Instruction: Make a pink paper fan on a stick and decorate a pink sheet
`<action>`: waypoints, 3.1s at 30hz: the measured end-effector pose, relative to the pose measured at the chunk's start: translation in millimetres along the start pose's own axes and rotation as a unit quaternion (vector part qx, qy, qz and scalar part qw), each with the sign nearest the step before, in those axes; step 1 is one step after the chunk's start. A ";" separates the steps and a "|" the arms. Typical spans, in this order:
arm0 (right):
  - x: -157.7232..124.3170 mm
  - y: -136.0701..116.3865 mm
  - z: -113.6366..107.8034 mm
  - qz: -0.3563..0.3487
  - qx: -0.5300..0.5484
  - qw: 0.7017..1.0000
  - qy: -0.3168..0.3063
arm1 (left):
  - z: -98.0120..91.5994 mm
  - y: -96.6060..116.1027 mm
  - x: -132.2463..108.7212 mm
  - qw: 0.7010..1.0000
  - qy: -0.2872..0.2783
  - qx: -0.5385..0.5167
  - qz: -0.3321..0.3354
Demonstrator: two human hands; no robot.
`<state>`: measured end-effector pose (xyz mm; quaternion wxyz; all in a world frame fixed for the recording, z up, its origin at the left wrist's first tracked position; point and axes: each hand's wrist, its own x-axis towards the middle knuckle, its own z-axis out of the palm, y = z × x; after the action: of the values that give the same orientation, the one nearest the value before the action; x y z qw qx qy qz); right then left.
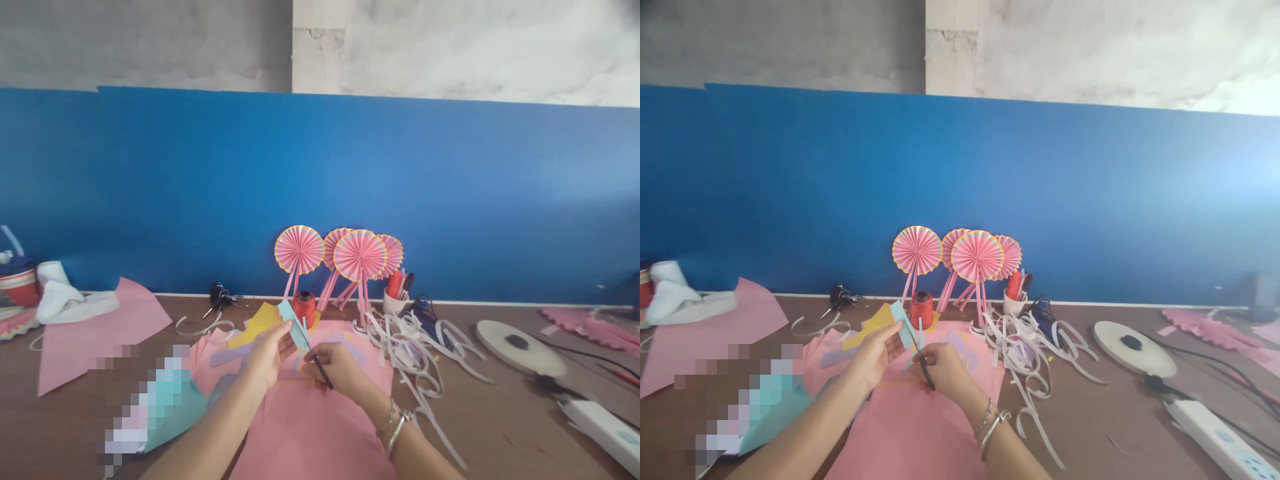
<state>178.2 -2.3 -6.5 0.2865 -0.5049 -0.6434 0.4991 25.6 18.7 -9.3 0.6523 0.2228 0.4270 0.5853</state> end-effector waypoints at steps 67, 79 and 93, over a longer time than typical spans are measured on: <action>11.1 13.5 -1.2 -0.018 -0.129 0.989 0.074 | -4.2 -25.2 2.3 0.995 -0.044 0.088 0.009; 3.9 7.9 -0.4 0.002 0.022 0.998 -0.053 | -8.6 1.3 12.1 0.998 0.037 -0.002 0.049; 8.7 17.7 -0.4 0.008 -0.007 0.999 -0.038 | -5.7 2.3 7.1 0.998 0.044 -0.020 0.036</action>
<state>182.2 5.8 -24.0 0.2545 -0.4922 -0.6534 0.5157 19.3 24.8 -12.6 0.6157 0.1992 0.4352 0.6259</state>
